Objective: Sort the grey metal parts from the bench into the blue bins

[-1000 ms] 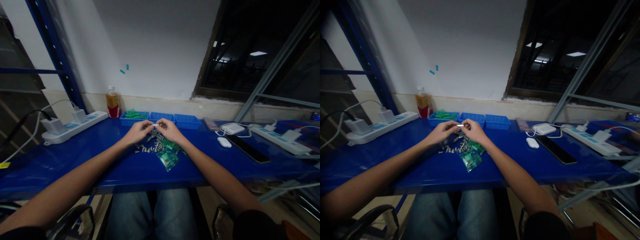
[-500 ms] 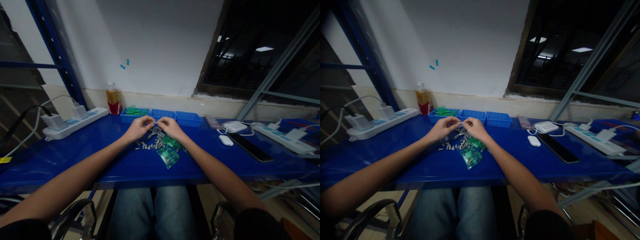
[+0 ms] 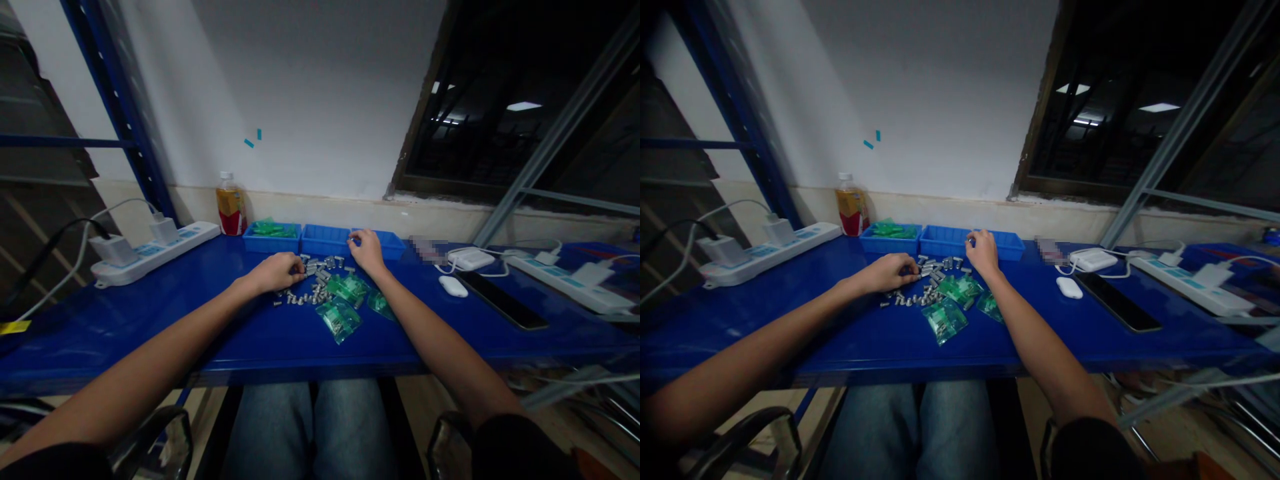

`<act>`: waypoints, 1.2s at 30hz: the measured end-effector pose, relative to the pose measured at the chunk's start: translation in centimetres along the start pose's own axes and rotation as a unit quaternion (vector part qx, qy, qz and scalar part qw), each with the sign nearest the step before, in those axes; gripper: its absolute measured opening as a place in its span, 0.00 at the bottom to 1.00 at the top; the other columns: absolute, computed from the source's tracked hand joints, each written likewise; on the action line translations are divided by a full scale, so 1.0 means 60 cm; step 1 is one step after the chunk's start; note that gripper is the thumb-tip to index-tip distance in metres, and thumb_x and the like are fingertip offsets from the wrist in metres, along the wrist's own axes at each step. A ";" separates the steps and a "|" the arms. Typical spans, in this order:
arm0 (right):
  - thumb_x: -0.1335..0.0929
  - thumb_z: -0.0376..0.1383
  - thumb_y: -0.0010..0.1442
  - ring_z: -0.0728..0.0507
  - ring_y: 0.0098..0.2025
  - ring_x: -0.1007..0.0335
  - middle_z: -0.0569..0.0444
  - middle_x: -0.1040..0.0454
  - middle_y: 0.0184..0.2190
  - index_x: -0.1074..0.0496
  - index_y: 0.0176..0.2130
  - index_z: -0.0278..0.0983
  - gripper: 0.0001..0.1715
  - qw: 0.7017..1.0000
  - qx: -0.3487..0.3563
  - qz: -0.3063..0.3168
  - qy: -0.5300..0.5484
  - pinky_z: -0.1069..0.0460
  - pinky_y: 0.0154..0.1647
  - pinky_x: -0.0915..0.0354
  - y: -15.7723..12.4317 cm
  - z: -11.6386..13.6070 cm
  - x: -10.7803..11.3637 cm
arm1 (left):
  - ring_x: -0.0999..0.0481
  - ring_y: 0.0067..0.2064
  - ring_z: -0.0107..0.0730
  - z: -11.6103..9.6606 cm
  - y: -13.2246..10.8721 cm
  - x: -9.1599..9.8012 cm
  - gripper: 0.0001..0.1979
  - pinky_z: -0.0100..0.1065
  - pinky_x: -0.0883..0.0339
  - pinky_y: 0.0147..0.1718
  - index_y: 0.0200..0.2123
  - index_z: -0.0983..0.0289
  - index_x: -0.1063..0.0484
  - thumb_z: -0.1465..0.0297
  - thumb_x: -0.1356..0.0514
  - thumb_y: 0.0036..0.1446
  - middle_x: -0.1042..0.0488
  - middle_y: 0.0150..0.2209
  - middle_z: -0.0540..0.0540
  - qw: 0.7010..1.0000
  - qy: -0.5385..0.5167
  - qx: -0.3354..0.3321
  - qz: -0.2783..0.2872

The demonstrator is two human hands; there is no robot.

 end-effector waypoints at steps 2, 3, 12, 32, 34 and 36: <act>0.36 0.37 0.56 0.38 0.45 0.36 0.45 0.29 0.38 0.25 0.38 0.35 0.13 0.999 -0.008 0.019 -0.024 0.45 0.49 0.41 0.001 -0.005 -0.003 | 0.29 0.42 0.40 -0.002 0.002 0.000 0.14 0.35 0.38 0.41 0.39 0.64 0.28 0.61 0.45 0.55 0.26 0.39 0.58 0.999 0.001 -0.023 -0.022; 0.36 0.38 0.57 0.38 0.46 0.36 0.45 0.29 0.39 0.25 0.39 0.35 0.13 0.999 -0.011 0.028 -0.034 0.45 0.49 0.41 0.003 -0.005 -0.002 | 0.30 0.44 0.41 -0.003 0.002 0.002 0.16 0.36 0.39 0.44 0.40 0.65 0.28 0.60 0.46 0.56 0.27 0.40 0.59 0.999 0.003 -0.027 -0.025; 0.38 0.47 0.60 0.40 0.44 0.33 0.48 0.27 0.40 0.28 0.44 0.39 0.20 0.990 0.032 0.135 0.004 0.46 0.48 0.40 -0.044 0.046 0.085 | 0.46 0.60 0.51 0.005 -0.052 0.061 0.33 0.48 0.51 0.57 0.57 0.60 0.38 0.46 0.53 0.55 0.39 0.57 0.60 0.998 0.001 0.035 0.059; 0.36 0.31 0.50 0.44 0.40 0.35 0.51 0.34 0.38 0.42 0.51 0.37 0.27 0.975 0.062 0.129 0.172 0.48 0.43 0.38 -0.114 0.065 0.056 | 0.34 0.51 0.45 -0.086 -0.007 -0.002 0.21 0.47 0.43 0.51 0.44 0.62 0.30 0.54 0.51 0.59 0.28 0.46 0.58 0.990 -0.087 -0.017 -0.110; 0.37 0.30 0.49 0.45 0.35 0.36 0.55 0.36 0.33 0.43 0.50 0.37 0.26 0.972 0.053 0.101 0.206 0.49 0.39 0.37 -0.096 0.073 0.051 | 0.29 0.43 0.42 -0.083 0.015 0.007 0.20 0.40 0.38 0.45 0.39 0.65 0.29 0.55 0.48 0.57 0.26 0.39 0.58 0.979 -0.170 0.010 -0.113; 0.38 0.29 0.49 0.45 0.35 0.36 0.55 0.36 0.32 0.39 0.43 0.37 0.18 0.972 0.084 0.066 0.207 0.50 0.39 0.38 -0.078 0.091 0.051 | 0.27 0.34 0.37 -0.074 0.033 0.012 0.21 0.36 0.35 0.35 0.38 0.66 0.29 0.54 0.49 0.58 0.26 0.34 0.56 0.947 -0.292 0.078 -0.111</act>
Point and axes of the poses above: each hand's wrist, its own y-axis towards the middle knuckle, its own x-axis out of the back of the hand, z = x × y, the point moved 2 cm from there along y, towards the middle knuckle
